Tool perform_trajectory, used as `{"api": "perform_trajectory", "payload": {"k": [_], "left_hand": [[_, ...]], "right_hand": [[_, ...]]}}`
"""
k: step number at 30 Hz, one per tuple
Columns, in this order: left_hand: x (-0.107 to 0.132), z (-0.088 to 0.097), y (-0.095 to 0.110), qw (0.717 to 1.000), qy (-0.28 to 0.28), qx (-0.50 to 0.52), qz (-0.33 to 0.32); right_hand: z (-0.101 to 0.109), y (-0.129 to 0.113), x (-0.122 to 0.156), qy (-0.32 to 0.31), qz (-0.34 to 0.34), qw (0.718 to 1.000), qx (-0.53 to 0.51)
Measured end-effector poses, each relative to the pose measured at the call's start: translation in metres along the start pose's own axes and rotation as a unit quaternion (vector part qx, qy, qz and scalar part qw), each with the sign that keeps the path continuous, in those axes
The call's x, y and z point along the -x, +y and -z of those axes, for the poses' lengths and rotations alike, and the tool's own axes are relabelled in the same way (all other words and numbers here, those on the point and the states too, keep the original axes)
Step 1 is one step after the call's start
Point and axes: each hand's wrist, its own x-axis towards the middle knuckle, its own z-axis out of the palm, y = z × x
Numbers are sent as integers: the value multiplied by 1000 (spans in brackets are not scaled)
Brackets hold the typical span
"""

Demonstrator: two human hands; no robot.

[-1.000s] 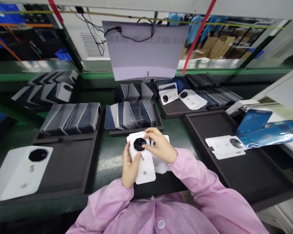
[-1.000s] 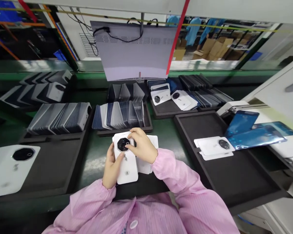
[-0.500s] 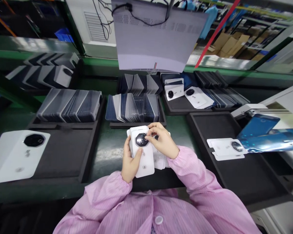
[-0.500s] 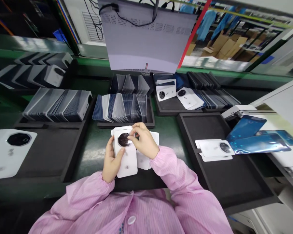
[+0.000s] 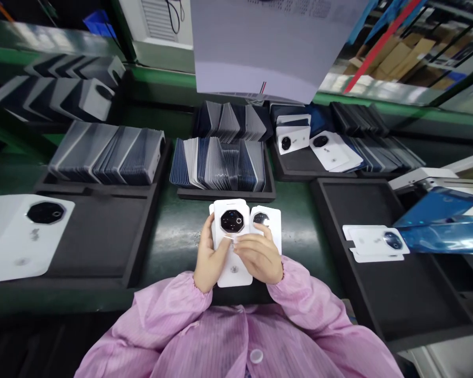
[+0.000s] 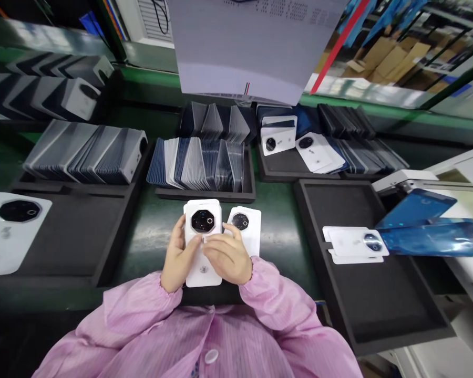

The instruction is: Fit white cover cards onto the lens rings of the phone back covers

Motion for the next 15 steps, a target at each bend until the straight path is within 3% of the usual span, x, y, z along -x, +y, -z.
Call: {"api": "perform_trajectory", "payload": {"k": [8,15], "left_hand": [[3,2,1,1000,-6,-29,2],[5,1,3,998,3,-65,-25]], "right_hand": [[2,2,6,12,4,996,-87],[5,3,5,18,-12,995,-102]]}}
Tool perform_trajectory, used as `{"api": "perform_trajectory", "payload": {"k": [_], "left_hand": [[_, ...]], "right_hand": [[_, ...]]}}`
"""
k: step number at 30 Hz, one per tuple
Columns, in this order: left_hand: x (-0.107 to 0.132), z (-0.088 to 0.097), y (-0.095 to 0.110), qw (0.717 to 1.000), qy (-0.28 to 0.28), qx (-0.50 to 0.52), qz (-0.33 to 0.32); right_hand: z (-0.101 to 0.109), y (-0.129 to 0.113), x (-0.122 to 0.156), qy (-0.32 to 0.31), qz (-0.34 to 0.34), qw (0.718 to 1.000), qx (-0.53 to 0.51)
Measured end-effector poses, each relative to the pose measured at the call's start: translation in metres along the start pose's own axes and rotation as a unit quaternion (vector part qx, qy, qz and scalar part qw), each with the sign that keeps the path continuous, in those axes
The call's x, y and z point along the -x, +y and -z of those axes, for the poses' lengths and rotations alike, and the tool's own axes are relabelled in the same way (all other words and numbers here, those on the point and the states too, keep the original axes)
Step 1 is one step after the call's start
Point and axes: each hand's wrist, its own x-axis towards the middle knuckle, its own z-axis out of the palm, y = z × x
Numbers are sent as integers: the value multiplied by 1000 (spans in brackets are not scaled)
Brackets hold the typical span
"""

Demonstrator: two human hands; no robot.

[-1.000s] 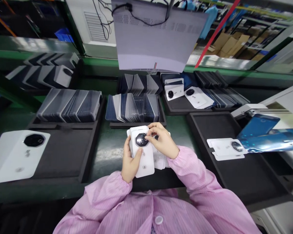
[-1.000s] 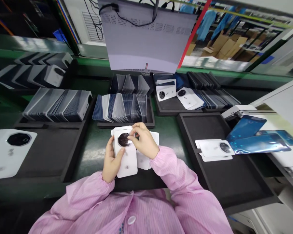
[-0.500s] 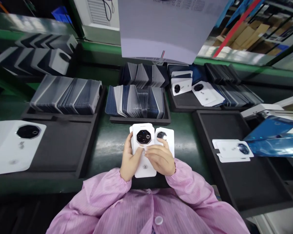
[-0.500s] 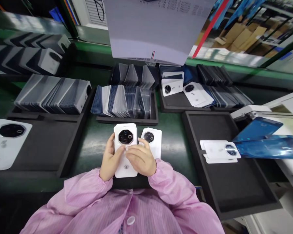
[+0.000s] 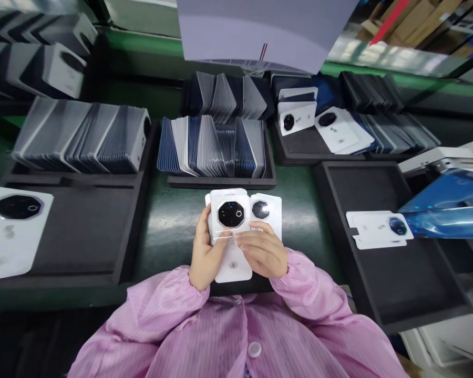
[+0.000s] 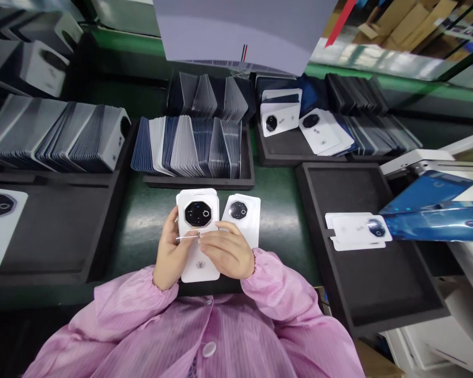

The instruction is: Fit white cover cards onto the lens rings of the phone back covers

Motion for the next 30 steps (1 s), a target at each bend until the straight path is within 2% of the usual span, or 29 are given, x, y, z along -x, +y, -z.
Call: {"api": "perform_trajectory", "payload": {"k": [13,24,30], "left_hand": [[0,0,1,1000,-8,-2,-17],[2,1,-2,999,-23,26,21],[1,1,-3,999,-27,25,15]], "right_hand": [[2,-2,-4,3,21,999,40],[1,-2,-4,24,32,998,43],[2,-3,-6,22,36,998,49]]}}
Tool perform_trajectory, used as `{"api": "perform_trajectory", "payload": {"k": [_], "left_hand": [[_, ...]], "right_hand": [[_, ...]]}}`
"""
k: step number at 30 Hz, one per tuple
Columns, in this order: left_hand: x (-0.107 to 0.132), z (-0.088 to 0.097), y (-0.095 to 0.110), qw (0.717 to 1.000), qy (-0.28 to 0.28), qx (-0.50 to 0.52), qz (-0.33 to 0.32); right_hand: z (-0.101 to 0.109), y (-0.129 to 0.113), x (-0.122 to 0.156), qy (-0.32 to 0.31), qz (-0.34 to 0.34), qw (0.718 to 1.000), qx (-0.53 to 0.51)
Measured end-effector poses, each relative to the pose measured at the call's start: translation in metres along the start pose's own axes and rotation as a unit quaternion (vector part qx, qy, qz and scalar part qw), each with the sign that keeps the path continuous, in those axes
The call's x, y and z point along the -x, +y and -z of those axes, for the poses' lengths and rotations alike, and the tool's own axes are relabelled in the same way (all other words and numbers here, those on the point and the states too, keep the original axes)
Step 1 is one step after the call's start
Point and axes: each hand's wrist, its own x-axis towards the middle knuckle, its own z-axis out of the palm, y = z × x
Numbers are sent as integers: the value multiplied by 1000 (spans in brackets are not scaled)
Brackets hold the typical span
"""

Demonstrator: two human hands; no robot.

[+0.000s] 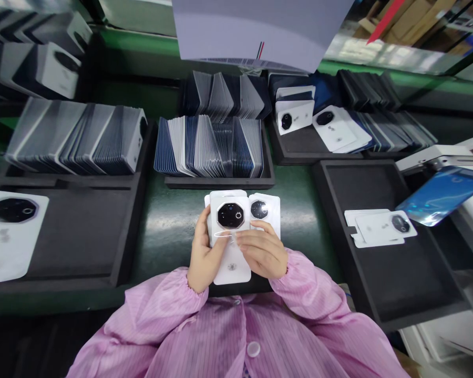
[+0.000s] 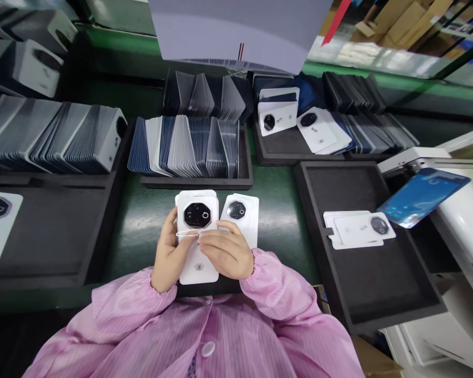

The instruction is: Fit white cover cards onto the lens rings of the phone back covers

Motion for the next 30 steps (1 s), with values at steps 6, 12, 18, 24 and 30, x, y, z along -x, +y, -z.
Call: {"api": "perform_trajectory", "payload": {"k": [6,12,18,24,30], "left_hand": [[1,0,0,1000,0,-2,1],[1,0,0,1000,1,-3,7],[1,0,0,1000,2,-10,7],[1,-1,2,1000,5,-10,5],[1,-1,1,1000,5,-8,5]], "right_hand": [[0,0,-1,-1,-2,1000,5],[1,1,0,1,-6,1000,6],[0,1,1,0,-8,1000,15],[0,2,2,1,-8,1000,25],[-1,2,4,1,-15,999,33]]}}
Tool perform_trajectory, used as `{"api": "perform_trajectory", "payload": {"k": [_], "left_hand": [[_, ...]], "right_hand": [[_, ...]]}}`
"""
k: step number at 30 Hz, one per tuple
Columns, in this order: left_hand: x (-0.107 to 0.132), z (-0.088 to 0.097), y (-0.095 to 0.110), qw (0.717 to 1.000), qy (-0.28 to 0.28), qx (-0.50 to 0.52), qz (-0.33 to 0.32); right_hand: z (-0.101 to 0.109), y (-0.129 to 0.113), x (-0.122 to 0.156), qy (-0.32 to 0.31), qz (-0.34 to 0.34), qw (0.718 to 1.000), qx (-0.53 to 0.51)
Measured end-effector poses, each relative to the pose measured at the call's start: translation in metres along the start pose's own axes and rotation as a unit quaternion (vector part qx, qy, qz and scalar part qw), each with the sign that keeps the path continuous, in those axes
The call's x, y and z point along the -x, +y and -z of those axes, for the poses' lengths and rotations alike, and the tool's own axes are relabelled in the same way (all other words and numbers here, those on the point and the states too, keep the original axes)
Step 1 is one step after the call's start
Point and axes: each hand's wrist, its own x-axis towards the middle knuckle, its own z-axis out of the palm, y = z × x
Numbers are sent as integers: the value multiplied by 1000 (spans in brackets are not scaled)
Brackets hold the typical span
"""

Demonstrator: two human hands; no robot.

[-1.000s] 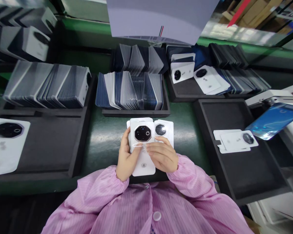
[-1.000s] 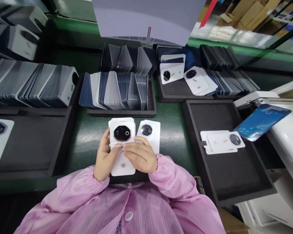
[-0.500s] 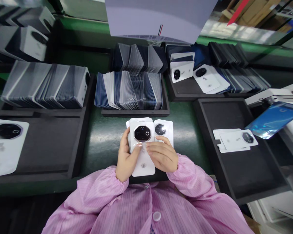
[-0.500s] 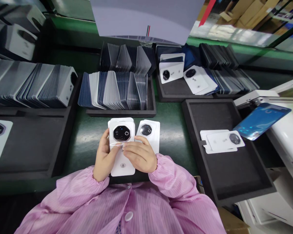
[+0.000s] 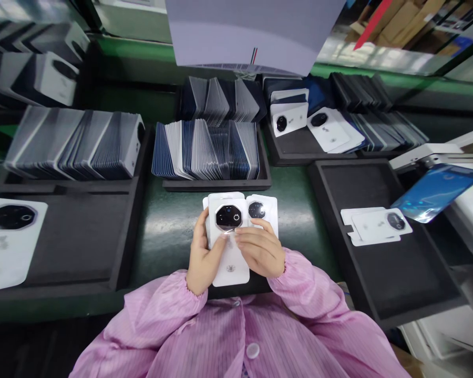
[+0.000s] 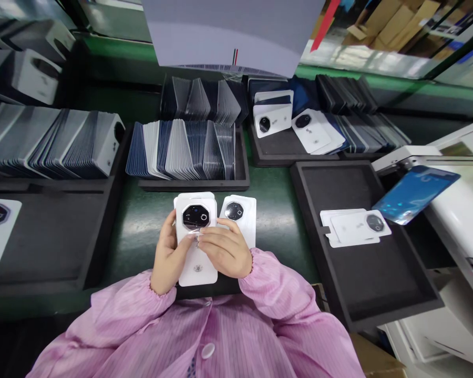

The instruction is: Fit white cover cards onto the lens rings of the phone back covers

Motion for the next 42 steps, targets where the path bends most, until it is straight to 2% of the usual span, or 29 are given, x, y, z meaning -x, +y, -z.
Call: {"api": "perform_trajectory", "payload": {"k": [7,12,15,18,23,25,29,31,33,34,35,36,38,40,42], "left_hand": [[2,-3,3,999,-13,23,23],[6,-4,5,996,-70,31,51],[7,-5,5,987,-111,57,105],[6,-7,4,980,-118,81,139],[6,-6,7,986,-97,71,111],[6,-6,8,986,-97,76,114],[6,-6,5,978,-108,97,152],[5,-7,4,976,-104,103,159],[3,-6,4,977,-95,110,157],[2,-6,5,977,-86,115,157],[1,-5,7,977,-73,121,158],[0,-4,8,977,-59,127,159],[-1,-3,12,978,-36,131,156],[-2,-3,14,981,-24,125,148],[-2,-3,14,983,-20,120,140]], "right_hand": [[0,3,0,-10,-91,994,53],[7,9,-7,-49,-245,968,-5],[17,14,-9,-6,-303,952,-49],[27,19,-8,42,-358,931,-59],[26,21,-2,-46,-421,895,-142],[22,21,0,-47,-426,890,-155],[25,29,1,38,-430,887,-166],[35,37,3,145,-449,861,-189],[48,46,6,271,-463,822,-193],[54,51,9,317,-466,805,-186],[59,55,11,338,-471,795,-179],[62,59,15,328,-480,794,-179],[60,64,22,242,-498,811,-187],[50,65,30,126,-496,843,-165],[38,65,34,40,-468,880,-70]]}}
